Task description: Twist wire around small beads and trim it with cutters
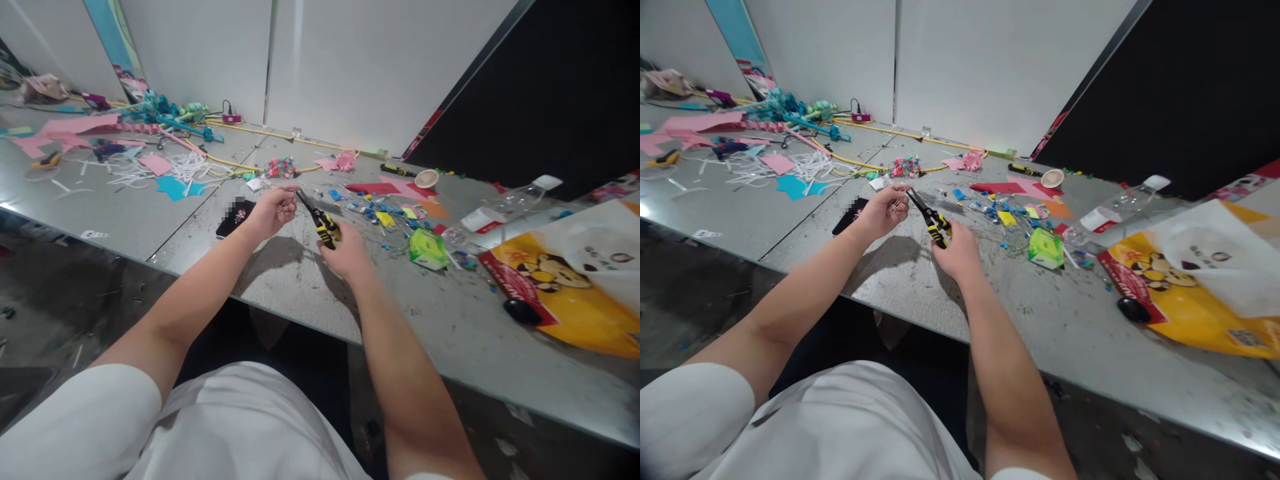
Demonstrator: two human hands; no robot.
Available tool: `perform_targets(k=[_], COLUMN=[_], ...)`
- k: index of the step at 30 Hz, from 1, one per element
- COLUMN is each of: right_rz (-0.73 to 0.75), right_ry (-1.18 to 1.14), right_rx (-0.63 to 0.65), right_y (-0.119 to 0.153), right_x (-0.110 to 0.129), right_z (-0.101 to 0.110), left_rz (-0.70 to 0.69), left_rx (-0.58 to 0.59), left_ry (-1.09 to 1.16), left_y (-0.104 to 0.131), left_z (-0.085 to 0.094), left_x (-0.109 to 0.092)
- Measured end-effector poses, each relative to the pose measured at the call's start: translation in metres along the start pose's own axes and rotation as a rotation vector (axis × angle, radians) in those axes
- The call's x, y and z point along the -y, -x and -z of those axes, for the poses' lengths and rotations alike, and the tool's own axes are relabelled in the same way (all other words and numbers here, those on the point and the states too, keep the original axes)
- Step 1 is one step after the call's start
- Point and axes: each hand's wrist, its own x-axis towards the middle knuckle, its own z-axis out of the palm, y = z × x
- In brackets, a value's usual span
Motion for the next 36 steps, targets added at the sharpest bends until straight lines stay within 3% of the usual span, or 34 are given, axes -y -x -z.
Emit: perform_targets(k=[8, 13, 20, 36], right_rz=[0.053, 0.073, 0.08, 0.196], right_ry=[-0.002, -0.052, -0.152, -0.184], right_rx=[-0.02, -0.072, -0.026, -0.075], right_y=[-0.002, -0.004, -0.005, -0.003], right_x=[-0.011, -0.018, -0.02, -0.019], right_z=[-0.002, -0.009, -0.01, -0.013], left_rz=[0.141, 0.164, 0.185, 0.155], left_rx=[0.097, 0.05, -0.009, 0.066], left_ry=[0.185, 0.342, 0.484, 0.406], left_y=[0.01, 0.015, 0.018, 0.009], left_z=[-0.003, -0.008, -0.008, -0.001], left_x=[-0.009, -0.011, -0.018, -0.009])
